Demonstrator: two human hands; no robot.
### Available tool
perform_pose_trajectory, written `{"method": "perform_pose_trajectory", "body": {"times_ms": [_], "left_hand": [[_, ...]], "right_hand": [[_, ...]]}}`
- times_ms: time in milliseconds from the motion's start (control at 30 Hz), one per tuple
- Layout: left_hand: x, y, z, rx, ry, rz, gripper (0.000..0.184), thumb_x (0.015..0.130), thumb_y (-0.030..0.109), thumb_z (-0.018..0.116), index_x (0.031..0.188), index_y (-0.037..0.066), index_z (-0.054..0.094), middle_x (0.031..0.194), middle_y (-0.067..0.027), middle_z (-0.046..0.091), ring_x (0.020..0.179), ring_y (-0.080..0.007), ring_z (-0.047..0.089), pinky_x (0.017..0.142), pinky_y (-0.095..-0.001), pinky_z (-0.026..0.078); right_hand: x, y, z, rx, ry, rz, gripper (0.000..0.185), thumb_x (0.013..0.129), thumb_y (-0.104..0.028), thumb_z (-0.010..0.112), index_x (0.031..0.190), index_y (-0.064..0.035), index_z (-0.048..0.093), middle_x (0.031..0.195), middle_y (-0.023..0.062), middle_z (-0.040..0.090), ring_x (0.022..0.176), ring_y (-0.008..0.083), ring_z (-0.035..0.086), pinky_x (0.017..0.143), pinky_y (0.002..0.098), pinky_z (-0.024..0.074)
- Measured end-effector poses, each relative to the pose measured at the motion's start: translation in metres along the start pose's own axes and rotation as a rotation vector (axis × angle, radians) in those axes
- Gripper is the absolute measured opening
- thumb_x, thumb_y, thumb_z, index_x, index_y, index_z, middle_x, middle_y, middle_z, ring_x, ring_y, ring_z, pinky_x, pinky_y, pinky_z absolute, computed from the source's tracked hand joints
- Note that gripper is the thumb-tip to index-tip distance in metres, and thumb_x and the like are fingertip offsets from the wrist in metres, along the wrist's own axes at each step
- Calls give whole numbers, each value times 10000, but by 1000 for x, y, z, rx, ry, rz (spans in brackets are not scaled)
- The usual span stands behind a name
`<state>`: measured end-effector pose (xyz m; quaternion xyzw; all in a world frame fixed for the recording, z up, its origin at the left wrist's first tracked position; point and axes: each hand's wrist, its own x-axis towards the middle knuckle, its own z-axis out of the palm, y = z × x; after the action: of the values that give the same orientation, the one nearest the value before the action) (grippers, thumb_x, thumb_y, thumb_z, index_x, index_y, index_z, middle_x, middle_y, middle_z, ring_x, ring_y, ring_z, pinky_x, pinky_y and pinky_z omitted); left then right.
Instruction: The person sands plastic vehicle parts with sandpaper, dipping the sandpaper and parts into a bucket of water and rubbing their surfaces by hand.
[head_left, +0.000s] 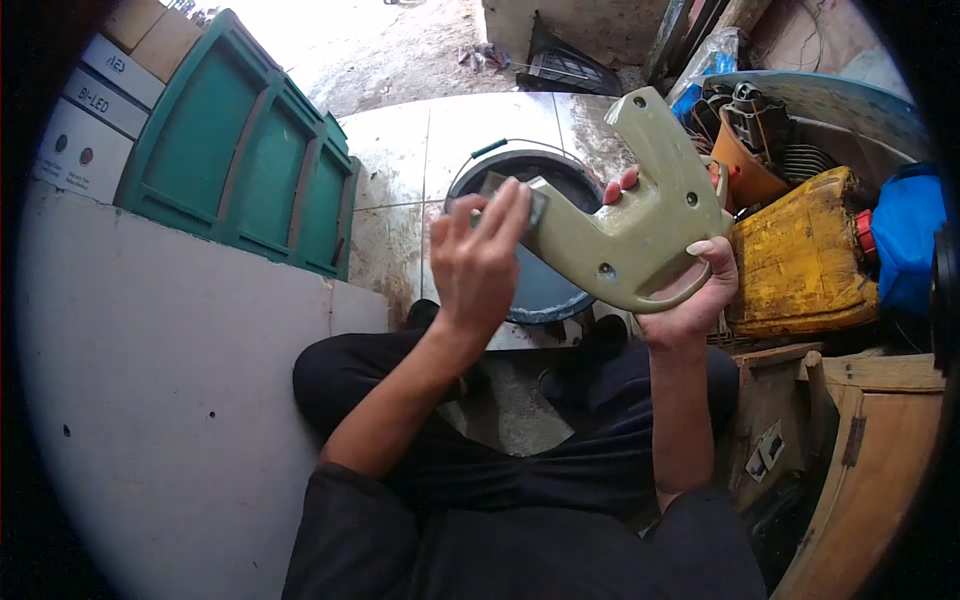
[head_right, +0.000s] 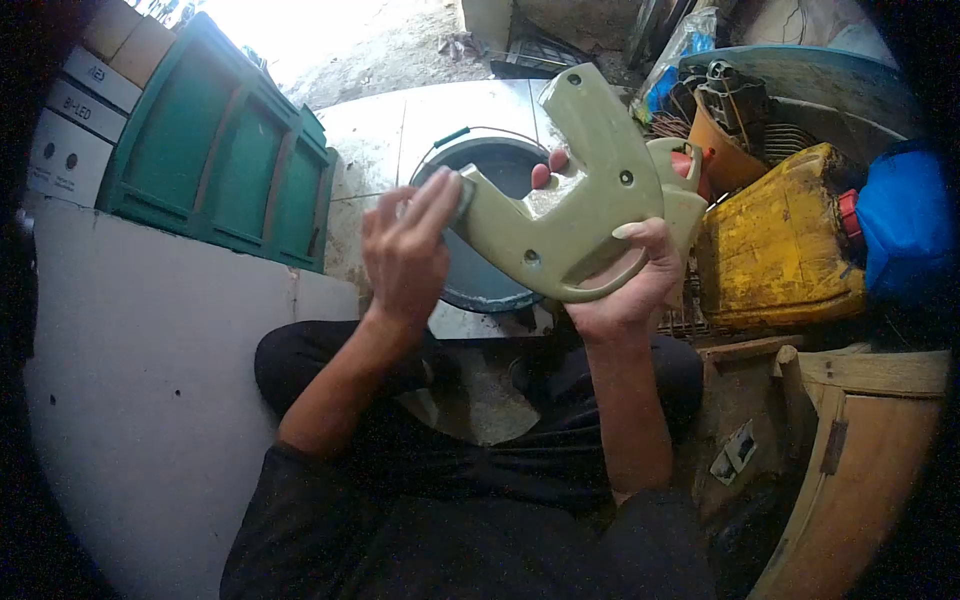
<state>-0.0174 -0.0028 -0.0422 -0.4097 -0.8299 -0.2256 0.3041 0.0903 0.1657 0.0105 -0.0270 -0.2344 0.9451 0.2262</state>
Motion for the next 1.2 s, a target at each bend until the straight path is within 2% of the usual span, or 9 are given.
{"method": "perform_pose_trajectory", "body": {"times_ms": [33,200,300,367,467,567,633,800,1200], "left_hand": [[-5,2,5,-14,16,23,464,775,24,658,1232,72,721,1256,-42,711,993,-200,617,801,-348,435],[-10,26,-7,-129,4,131,477,773,-8,655,1239,66,723,1283,-69,700,986,-208,621,788,-328,453],[6,3,-7,-133,-29,-48,529,748,-17,644,1269,62,696,1202,-81,674,985,-235,618,830,-373,480],[1,3,-3,-145,-45,-37,533,738,-18,644,1267,34,686,1172,-108,650,970,-250,623,839,-393,489],[-12,32,-16,-339,-87,156,510,751,-23,641,1258,9,682,1135,-135,660,958,-248,632,790,-384,498],[-7,23,-11,-331,3,144,498,748,-32,641,1242,9,687,1116,-124,668,954,-253,632,781,-392,498],[2,9,-9,-319,-30,19,482,726,-52,639,1201,9,697,1112,-110,674,926,-273,626,780,-409,500],[-10,38,-17,-477,-109,105,516,694,-84,630,1205,-28,681,1129,-141,660,917,-288,619,815,-397,512],[-5,23,-5,-491,-59,-40,541,662,-113,626,1199,-57,667,1038,-163,611,887,-317,597,783,-401,532]], "right_hand": [[1,1,-1,2,-5,-3,862,707,-205,570,1513,14,356,1350,258,525,1288,403,511,1146,543,396],[1,2,-7,22,21,-14,841,731,-201,540,1519,18,344,1379,266,518,1304,412,505,1142,544,399],[0,8,-3,7,5,14,834,738,-202,530,1520,20,343,1375,268,523,1311,410,502,1143,546,397],[1,13,-9,-2,-24,25,829,742,-203,530,1519,21,345,1372,268,530,1313,407,502,1142,543,398],[3,12,-14,-2,-10,12,821,748,-201,525,1517,24,347,1371,266,535,1312,406,508,1145,538,397],[-2,12,-9,34,12,0,815,749,-194,522,1514,27,347,1379,266,532,1319,404,507,1146,526,401],[-3,13,-3,-8,-3,4,820,743,-188,517,1513,35,343,1387,265,528,1334,401,498,1157,515,393],[-1,21,-11,17,8,-39,832,722,-164,510,1512,36,342,1390,266,526,1336,393,503,1166,501,385],[-8,33,-6,-47,43,-102,862,707,-165,515,1521,45,327,1441,244,488,1373,371,470,1176,489,371]]}}
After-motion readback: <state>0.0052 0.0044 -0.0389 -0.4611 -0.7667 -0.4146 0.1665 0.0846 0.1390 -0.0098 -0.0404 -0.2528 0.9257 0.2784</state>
